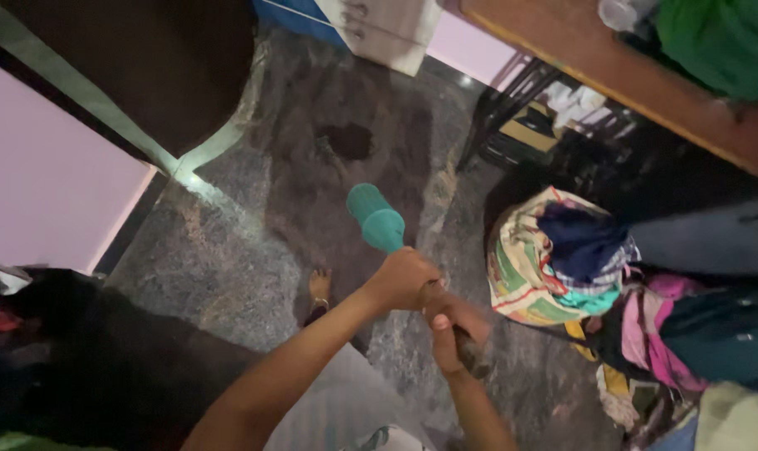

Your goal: The person mops a tiled floor using a teal mop, moving it back and forth across the surface. The camera is mounted on the head, providing a first-person view of the task.

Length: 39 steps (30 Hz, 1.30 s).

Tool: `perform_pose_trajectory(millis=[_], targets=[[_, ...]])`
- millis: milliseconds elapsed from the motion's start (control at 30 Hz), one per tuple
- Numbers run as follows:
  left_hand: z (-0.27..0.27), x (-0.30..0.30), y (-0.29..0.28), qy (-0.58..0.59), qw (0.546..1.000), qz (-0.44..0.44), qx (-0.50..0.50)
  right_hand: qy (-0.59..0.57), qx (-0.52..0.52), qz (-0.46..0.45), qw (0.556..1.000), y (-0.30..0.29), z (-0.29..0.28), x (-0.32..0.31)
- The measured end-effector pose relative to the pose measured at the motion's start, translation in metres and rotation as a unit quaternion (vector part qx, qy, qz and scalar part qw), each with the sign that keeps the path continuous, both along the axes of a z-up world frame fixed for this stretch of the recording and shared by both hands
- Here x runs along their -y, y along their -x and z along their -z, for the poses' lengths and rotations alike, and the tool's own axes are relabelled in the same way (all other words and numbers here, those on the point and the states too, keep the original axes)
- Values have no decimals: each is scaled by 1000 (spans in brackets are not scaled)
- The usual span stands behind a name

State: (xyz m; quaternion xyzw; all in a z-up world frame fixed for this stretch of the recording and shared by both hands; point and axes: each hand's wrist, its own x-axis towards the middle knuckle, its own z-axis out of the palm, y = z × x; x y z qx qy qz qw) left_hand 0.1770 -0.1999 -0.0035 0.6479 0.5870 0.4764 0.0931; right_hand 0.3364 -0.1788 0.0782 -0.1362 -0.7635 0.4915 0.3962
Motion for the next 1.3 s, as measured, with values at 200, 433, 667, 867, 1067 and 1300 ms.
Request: perform_pose_trajectory(millis=[200,433,667,867,1067,1300], targets=[[36,-73,108,40,999,10,-35,-66,-54,51,995,111,54,-78],[76,-127,260,53,996,-11,-71,4,-8,4,1000,251,84,-125],[67,-107,331,12,998,-59,-20,-34,-6,-78,996,333,71,-130],[68,-71,277,22,998,-54,-8,-127,7,-103,986,287,52,-98],[25,-74,154,-27,994,-105,-11,-84,18,-183,979,169,-13,-112],[-60,-95,15,-7,989,-147,35,-31,-4,-331,943,57,-101,-159]])
